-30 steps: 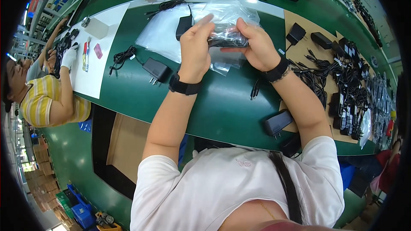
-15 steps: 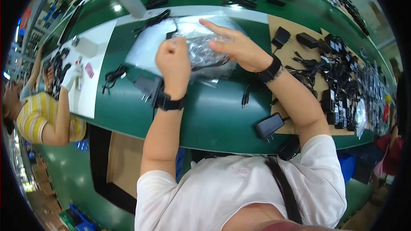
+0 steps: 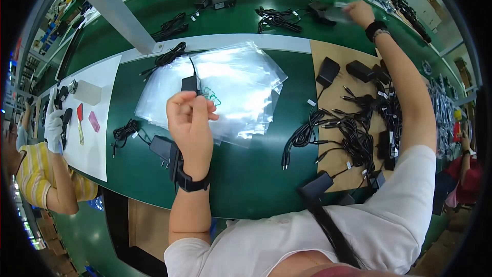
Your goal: The person picks up a power adapter, wraps its cord around the body, and places the unit into a plastic bag, repeating this process for several adapters.
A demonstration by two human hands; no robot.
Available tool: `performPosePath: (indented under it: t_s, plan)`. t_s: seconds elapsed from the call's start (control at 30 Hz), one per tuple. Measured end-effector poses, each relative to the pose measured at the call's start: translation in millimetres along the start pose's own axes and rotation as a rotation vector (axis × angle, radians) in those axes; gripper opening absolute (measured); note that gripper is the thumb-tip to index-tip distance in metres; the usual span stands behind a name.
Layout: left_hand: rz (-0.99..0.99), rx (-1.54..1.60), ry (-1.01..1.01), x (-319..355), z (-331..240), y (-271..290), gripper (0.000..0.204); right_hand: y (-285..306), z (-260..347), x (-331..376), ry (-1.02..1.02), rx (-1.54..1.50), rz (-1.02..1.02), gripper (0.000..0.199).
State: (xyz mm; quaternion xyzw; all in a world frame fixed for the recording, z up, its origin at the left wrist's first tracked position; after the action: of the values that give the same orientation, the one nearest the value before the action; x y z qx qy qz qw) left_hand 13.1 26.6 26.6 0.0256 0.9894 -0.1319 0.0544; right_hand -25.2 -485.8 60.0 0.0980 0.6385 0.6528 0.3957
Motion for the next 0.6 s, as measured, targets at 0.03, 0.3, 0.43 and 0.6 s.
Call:
performPosePath:
  t_s: [0.03,0.3,0.43,0.6]
  plan:
    - [0.019,-0.039,-0.041,0,3,0,0.015,-18,-22,-9,0.060,0.171,-0.086,0.018]
    - [-0.056,-0.109,-0.186,-4,7,2,0.011,-80,-35,-18,0.184,0.481,0.275,0.032]
    - [-0.043,-0.234,-0.357,5,10,4,0.009,-68,55,18,-0.010,-0.178,0.246,0.046]
    - [-0.067,-0.385,-0.618,5,11,6,0.007,-75,40,12,-0.281,-0.299,0.142,0.044]
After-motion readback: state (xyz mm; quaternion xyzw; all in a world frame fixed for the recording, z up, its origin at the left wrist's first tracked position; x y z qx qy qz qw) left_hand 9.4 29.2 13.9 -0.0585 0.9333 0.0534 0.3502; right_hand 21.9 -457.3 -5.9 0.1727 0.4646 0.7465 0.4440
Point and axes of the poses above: each hand's wrist, its own x-axis away from the middle knuckle, its own y-axis out of the back of the hand, z = x × y, the point moved 2 cm from there along -x, towards the middle knuckle, and after that the axes turned 13 degrees about -z, right-handed, at the moved point
